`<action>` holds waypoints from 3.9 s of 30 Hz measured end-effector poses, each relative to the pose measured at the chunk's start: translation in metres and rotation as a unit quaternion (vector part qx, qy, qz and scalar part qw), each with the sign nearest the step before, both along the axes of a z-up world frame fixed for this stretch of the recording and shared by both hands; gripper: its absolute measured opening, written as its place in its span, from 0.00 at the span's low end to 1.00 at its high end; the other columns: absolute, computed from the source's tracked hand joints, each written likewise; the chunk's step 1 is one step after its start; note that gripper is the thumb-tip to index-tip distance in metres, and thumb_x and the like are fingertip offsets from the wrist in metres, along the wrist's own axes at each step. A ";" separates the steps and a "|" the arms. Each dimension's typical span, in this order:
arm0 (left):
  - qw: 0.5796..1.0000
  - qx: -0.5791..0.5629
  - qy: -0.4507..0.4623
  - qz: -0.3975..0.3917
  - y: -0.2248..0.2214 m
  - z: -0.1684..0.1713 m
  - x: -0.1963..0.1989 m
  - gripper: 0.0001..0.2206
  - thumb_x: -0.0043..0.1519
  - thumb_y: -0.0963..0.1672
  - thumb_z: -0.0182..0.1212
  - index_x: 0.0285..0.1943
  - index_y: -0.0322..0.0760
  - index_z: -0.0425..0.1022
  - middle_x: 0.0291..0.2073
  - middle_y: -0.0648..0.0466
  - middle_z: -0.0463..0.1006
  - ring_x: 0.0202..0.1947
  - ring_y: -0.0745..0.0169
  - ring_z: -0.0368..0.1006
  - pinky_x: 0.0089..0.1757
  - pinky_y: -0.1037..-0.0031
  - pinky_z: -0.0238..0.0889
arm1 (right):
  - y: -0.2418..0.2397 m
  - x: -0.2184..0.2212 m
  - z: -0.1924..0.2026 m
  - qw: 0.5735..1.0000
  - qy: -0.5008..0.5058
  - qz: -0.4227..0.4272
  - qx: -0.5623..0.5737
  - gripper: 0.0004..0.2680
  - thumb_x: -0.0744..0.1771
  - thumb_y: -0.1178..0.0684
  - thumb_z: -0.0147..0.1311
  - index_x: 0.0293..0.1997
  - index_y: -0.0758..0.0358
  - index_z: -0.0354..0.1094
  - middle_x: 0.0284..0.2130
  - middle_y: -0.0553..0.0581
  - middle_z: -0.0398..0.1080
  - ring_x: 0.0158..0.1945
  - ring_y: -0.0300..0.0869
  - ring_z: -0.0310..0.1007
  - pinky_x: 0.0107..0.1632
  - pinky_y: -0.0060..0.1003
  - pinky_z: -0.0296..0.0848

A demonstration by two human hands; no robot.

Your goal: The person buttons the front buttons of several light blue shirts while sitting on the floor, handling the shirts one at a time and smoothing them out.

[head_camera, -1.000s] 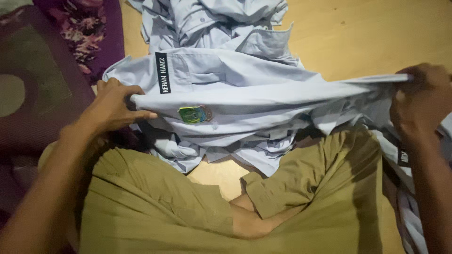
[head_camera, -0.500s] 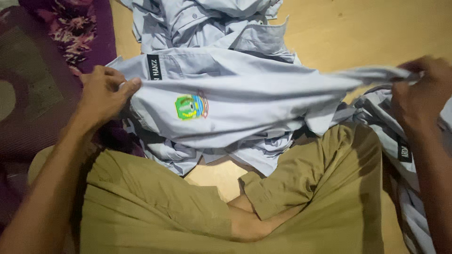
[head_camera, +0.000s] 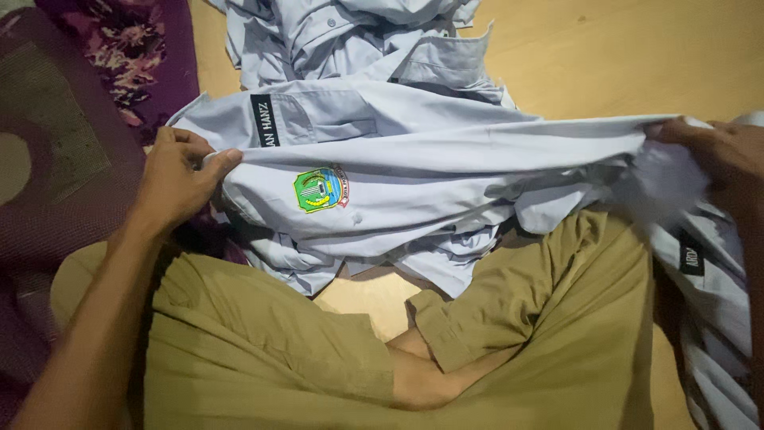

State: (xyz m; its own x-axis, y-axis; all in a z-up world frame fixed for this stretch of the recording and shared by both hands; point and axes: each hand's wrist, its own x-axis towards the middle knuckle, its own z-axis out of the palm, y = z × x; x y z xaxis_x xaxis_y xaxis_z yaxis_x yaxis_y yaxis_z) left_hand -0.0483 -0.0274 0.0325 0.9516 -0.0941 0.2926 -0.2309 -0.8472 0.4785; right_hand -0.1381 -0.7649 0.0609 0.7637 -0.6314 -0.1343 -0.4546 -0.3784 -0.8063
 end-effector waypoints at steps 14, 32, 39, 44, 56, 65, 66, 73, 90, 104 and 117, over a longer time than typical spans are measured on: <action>0.987 0.128 0.026 -0.092 -0.110 0.030 -0.035 0.15 0.62 0.55 0.63 0.53 0.54 0.81 0.56 0.55 0.76 0.64 0.43 0.59 0.50 0.37 0.51 | 0.073 -0.046 0.016 0.923 0.163 0.219 -0.273 0.30 0.54 0.36 0.75 0.61 0.50 0.75 0.53 0.61 0.72 0.55 0.53 0.70 0.59 0.44 0.63; 0.992 0.066 0.100 0.038 -0.098 0.035 0.009 0.25 0.74 0.59 0.50 0.46 0.39 0.82 0.49 0.21 0.75 0.65 0.11 0.56 0.53 0.21 0.47 | 0.056 -0.021 -0.013 0.915 0.113 0.191 -0.337 0.13 0.68 0.35 0.58 0.40 0.51 0.80 0.38 0.61 0.79 0.50 0.62 0.76 0.54 0.54 0.66; 0.971 0.185 0.130 0.077 -0.114 0.031 0.053 0.23 0.66 0.57 0.61 0.47 0.34 0.86 0.57 0.26 0.76 0.69 0.10 0.50 0.54 0.16 0.46 | 0.055 0.042 -0.040 0.908 0.130 0.178 -0.357 0.17 0.63 0.42 0.70 0.57 0.41 0.77 0.59 0.71 0.71 0.73 0.69 0.43 0.54 0.94 0.51; 0.987 0.109 -0.075 -0.096 -0.113 0.040 0.066 0.28 0.61 0.47 0.67 0.66 0.31 0.62 0.61 0.35 0.63 0.63 0.27 0.57 0.49 0.28 0.56 | 0.104 0.081 -0.016 0.860 0.001 0.342 -0.379 0.34 0.52 0.42 0.75 0.65 0.53 0.69 0.60 0.70 0.65 0.66 0.63 0.58 0.65 0.56 0.51; 0.956 0.260 -0.055 -0.121 -0.116 0.057 -0.009 0.23 0.44 0.44 0.68 0.52 0.47 0.82 0.42 0.36 0.71 0.44 0.28 0.71 0.41 0.45 0.69 | 0.113 0.023 -0.026 0.883 -0.080 0.311 -0.342 0.06 0.57 0.53 0.64 0.29 0.55 0.71 0.21 0.52 0.71 0.27 0.40 0.66 0.33 0.42 0.61; 0.904 0.237 0.328 -0.139 -0.147 0.039 -0.089 0.17 0.49 0.46 0.75 0.45 0.34 0.81 0.41 0.31 0.83 0.48 0.29 0.82 0.47 0.45 0.75 | 0.144 -0.026 0.015 0.860 0.229 0.367 -0.272 0.17 0.59 0.47 0.66 0.52 0.54 0.80 0.48 0.66 0.82 0.57 0.69 0.77 0.60 0.66 0.71; 0.891 0.216 0.376 -0.130 -0.155 0.058 -0.090 0.17 0.51 0.48 0.75 0.43 0.31 0.85 0.43 0.30 0.85 0.52 0.30 0.80 0.51 0.44 0.72 | 0.151 -0.023 0.048 0.853 0.223 0.385 -0.274 0.19 0.61 0.51 0.60 0.57 0.62 0.77 0.49 0.72 0.82 0.57 0.73 0.76 0.62 0.67 0.68; 0.992 0.060 0.029 -0.111 -0.139 0.045 -0.046 0.18 0.61 0.46 0.69 0.58 0.36 0.78 0.47 0.39 0.84 0.52 0.31 0.75 0.49 0.41 0.69 | 0.173 0.046 -0.035 0.871 -0.156 0.379 -0.269 0.16 0.69 0.55 0.52 0.66 0.60 0.68 0.53 0.75 0.73 0.62 0.74 0.68 0.65 0.68 0.58; 0.997 0.036 0.033 -0.055 -0.156 -0.013 0.005 0.04 0.54 0.42 0.65 0.30 0.46 0.85 0.22 0.45 0.81 0.31 0.34 0.82 0.31 0.52 0.75 | 0.304 0.089 -0.049 0.895 -0.036 0.426 -0.129 0.20 0.70 0.58 0.52 0.70 0.71 0.54 0.62 0.82 0.65 0.66 0.74 0.64 0.67 0.68 0.63; 0.965 -0.063 -0.212 -0.140 -0.137 0.030 -0.074 0.31 0.48 0.34 0.52 0.63 0.41 0.79 0.31 0.46 0.74 0.34 0.49 0.67 0.40 0.65 0.62 | 0.258 0.063 0.033 0.832 -0.275 0.308 -0.370 0.13 0.58 0.58 0.51 0.44 0.52 0.73 0.39 0.54 0.77 0.42 0.60 0.69 0.39 0.58 0.63; 0.978 -0.065 -0.195 -0.046 -0.085 -0.001 -0.069 0.26 0.57 0.35 0.58 0.62 0.54 0.84 0.27 0.47 0.73 0.33 0.39 0.76 0.40 0.56 0.69 | 0.166 0.092 -0.053 0.911 -0.020 0.246 -0.330 0.12 0.67 0.57 0.52 0.54 0.60 0.78 0.38 0.77 0.77 0.46 0.73 0.78 0.46 0.66 0.77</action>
State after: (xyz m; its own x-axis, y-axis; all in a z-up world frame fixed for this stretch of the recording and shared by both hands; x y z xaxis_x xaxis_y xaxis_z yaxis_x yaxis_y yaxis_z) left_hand -0.1172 -0.1124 0.0312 0.7546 -0.1125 0.6464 -0.4901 -0.7516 0.4414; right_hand -0.0456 -0.5990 0.0083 0.9721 -0.1440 0.1851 -0.0740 -0.9373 -0.3406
